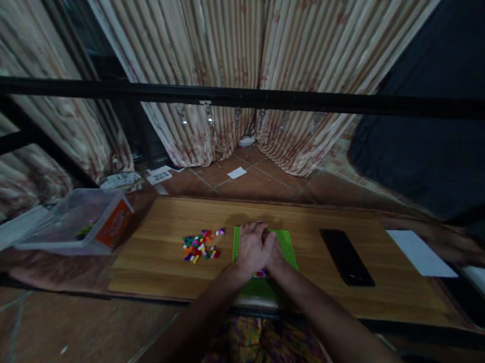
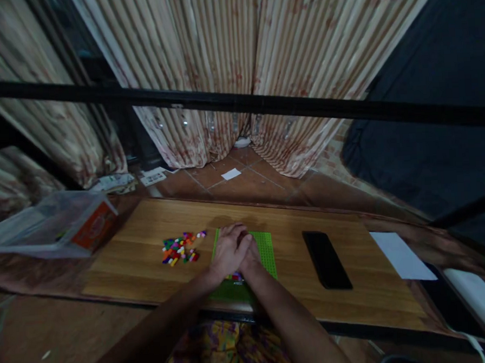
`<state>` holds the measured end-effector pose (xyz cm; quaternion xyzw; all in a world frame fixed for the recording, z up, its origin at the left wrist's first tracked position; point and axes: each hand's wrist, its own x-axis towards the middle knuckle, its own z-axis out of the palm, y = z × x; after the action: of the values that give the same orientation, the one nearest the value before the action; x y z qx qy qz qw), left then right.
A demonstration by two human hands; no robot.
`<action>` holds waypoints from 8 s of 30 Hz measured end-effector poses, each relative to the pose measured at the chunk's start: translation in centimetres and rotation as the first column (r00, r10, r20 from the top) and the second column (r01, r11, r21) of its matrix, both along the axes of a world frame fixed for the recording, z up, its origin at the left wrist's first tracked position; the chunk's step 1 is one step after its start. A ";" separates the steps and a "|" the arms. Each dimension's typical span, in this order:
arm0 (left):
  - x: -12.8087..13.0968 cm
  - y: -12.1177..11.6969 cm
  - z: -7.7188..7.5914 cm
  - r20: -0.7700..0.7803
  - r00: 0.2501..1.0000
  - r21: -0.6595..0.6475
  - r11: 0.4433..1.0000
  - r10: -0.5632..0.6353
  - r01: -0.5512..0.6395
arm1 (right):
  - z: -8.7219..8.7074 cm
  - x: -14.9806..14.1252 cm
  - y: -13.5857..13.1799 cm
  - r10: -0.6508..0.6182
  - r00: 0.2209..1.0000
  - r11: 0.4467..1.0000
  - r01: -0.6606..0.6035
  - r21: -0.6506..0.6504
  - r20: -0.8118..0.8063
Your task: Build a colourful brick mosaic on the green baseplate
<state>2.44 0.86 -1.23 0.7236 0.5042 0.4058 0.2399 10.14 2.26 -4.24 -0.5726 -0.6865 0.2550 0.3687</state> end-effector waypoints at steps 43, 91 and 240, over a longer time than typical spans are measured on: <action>-16.3 -2.3 -4.9 -0.337 0.942 0.066 0.997 -0.003 0.027 | 1.1 -7.1 1.9 0.549 0.715 0.834 -0.503 -0.227 0.434; -16.4 -1.8 -4.4 -0.364 0.931 0.077 0.996 -0.008 0.038 | 1.2 1.8 -1.1 -0.003 0.999 0.998 0.000 -0.060 -0.054; -17.0 -2.3 -4.8 -0.081 0.997 0.143 0.990 0.022 -0.010 | 1.5 2.0 -0.6 0.034 0.997 0.977 -0.020 -0.213 0.064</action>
<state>-14.61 -1.42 -6.04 0.7509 0.4890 0.4127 0.1634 12.16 1.69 -2.77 -0.6074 -0.6751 0.3123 0.2787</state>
